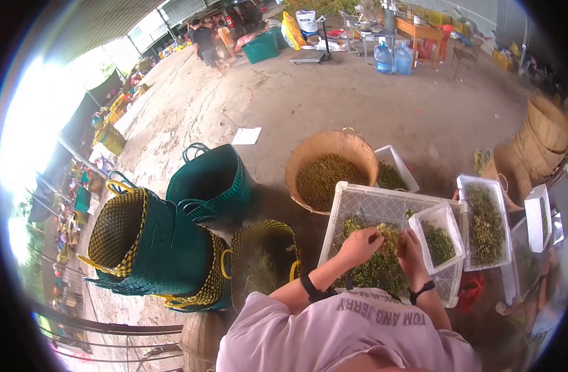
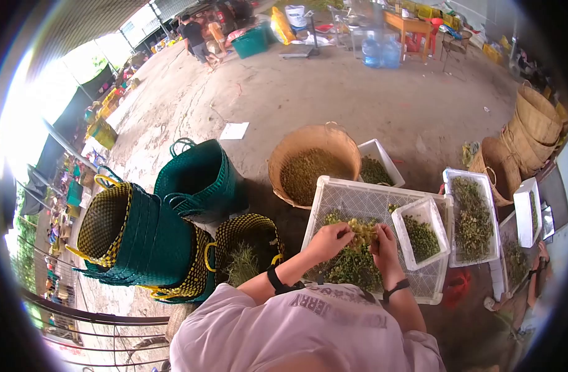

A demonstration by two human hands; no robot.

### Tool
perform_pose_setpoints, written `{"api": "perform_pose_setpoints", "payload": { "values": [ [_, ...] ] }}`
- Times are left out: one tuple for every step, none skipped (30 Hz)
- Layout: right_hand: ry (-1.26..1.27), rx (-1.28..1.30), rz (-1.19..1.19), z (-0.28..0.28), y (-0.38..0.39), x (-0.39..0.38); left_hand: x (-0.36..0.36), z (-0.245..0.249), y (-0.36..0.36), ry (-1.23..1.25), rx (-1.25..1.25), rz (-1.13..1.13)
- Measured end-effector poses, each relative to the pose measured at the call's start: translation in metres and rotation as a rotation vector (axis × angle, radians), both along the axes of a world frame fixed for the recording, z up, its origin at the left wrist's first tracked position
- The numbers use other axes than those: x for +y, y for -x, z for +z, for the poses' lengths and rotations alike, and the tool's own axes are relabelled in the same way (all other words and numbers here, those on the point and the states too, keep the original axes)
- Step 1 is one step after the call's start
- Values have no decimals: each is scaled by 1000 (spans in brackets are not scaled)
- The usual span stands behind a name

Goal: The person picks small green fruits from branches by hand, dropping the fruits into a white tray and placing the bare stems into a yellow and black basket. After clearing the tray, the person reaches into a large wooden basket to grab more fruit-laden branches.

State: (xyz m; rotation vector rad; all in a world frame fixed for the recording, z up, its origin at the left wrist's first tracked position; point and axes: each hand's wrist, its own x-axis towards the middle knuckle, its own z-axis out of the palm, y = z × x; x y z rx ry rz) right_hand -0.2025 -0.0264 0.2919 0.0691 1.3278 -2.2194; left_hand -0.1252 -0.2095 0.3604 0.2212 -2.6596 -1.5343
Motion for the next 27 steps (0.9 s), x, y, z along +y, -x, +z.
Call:
{"api": "perform_pose_setpoints", "payload": {
  "values": [
    [15,15,1,-3,1,4,4,-2,-2,-8,16,16],
    [15,13,0,1,0,8,7,1,-4,-16,-8,36],
    [114,-118,17,5,0,11,8,3,-5,-16,-10,34],
    [212,-251,31,10,-1,13,8,4,-6,-26,-4,47],
    [207,-262,20,15,0,14,10,3,-9,-41,-7,56],
    [146,-179,95,20,0,16,10,1,-10,-70,-12,60],
    [78,-110,157,25,2,20,12,-3,-9,-105,-32,50],
    [7,-54,210,28,3,26,13,-4,-9,-76,-42,59],
    [-71,-13,262,31,1,34,14,-5,-10,-116,-5,54],
    [160,-313,287,47,2,32,15,7,-8,-84,-146,74],
    [359,-247,518,2,26,45,14,7,-7,-134,-110,94],
    [68,-106,195,20,14,33,10,2,-4,-198,-103,84],
    [405,-266,391,-3,34,43,4,-1,-3,-252,-83,82],
    [359,-289,308,-1,34,44,1,1,-3,-330,-131,85],
    [360,-298,286,0,32,44,0,7,-2,-406,-181,93],
    [363,-269,270,1,27,42,1,16,-4,-449,-207,102],
    [369,-234,255,3,23,39,-3,12,-3,-464,-201,88],
    [345,-233,251,10,16,38,-3,15,-3,-482,-226,98],
    [347,-238,236,12,12,35,-3,19,-3,-503,-247,110],
    [291,-220,225,14,9,31,-2,20,-3,-502,-254,101],
    [234,-202,215,16,7,26,-1,20,-2,-496,-251,91],
    [207,-198,200,20,5,23,-1,19,-1,-491,-247,82],
    [207,-203,193,24,4,20,-1,16,0,-491,-254,77],
    [156,-160,205,30,2,17,-2,12,0,-455,-230,42],
    [105,-115,218,32,2,15,-3,9,1,-418,-205,8],
    [106,-118,214,29,3,13,-3,11,2,-417,-209,4],
    [110,-109,218,23,4,12,-3,14,3,-427,-225,21]
  ]
}}
